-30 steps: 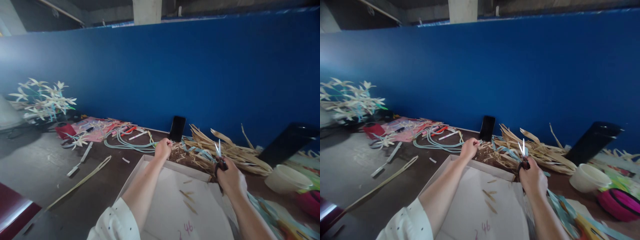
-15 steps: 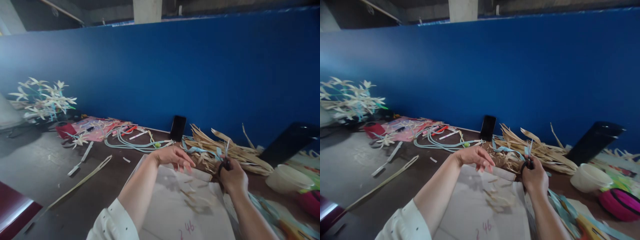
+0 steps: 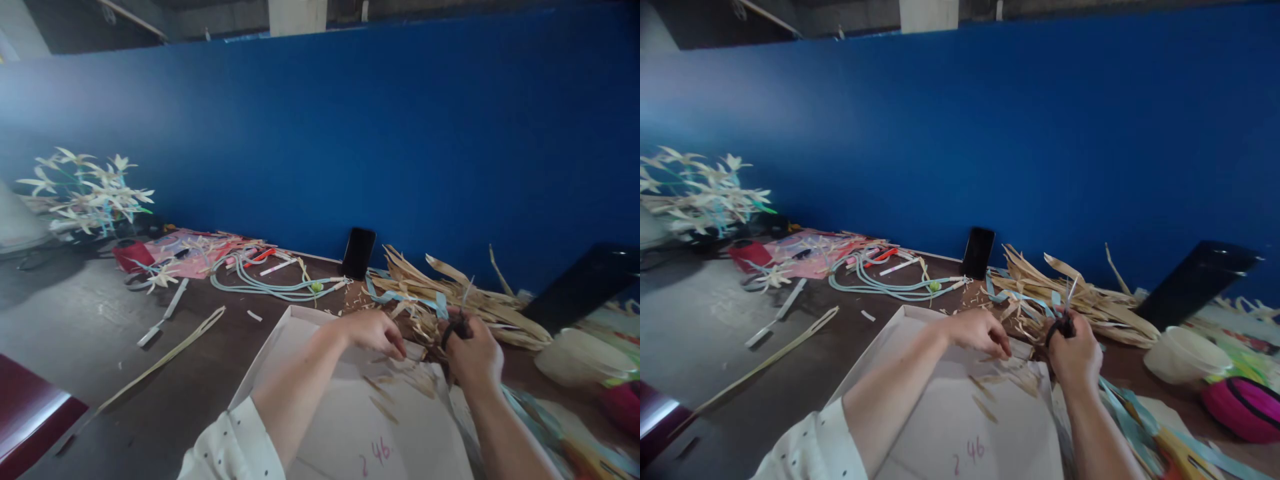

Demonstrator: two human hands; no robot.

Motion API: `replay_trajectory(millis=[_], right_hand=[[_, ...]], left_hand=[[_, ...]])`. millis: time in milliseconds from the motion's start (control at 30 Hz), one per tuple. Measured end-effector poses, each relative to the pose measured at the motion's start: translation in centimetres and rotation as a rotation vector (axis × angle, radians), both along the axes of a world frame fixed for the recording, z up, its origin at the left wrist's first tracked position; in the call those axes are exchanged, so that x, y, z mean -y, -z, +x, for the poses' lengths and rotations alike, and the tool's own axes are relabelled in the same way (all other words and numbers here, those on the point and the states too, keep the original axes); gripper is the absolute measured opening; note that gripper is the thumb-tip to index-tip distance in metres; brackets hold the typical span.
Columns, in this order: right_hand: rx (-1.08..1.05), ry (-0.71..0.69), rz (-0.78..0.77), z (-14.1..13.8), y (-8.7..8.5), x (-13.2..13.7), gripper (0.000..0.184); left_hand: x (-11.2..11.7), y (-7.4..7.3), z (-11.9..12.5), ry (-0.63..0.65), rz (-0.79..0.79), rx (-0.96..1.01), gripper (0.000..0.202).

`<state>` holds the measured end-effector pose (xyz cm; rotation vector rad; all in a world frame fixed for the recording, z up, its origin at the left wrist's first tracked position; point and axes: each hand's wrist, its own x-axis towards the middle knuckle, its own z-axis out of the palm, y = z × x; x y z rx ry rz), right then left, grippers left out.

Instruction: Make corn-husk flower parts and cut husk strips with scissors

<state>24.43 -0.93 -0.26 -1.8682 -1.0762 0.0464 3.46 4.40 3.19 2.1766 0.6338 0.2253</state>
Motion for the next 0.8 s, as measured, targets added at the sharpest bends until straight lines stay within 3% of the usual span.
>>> replay_trajectory(millis=[167,367,467,533,667,800], right_hand=[[-0.134,0.058,-0.006,-0.5,-1.1,0.2,0.041],[-0.274,0.117,0.096,-1.6,-2.5,0.9,0.044],[-0.342,0.116,0.140,-1.8,-2.7,1.0,0.047],[-0.381,0.123,0.158,-1.9,-2.6,1.0,0.046],[-0.445,0.130,0.192,-1.7,-2.1,0.8,0.047],[-0.424,0.149,0.200,-1.4,-1.7,0.6,0.049]], left_hand=[[2.3,0.7,3.0,0.031,0.447,-0.285,0.035],[2.9,1.5,3.2,0.014,0.581,-0.290,0.020],[2.1,1.1,2.8,-0.026,0.513,-0.182,0.016],[1.3,0.6,2.1,-0.122,0.418,-0.047,0.016],[-0.6,-0.6,0.0,-0.419,0.126,0.331,0.023],[-2.3,-0.7,-2.2,-0.752,-0.060,0.626,0.031]])
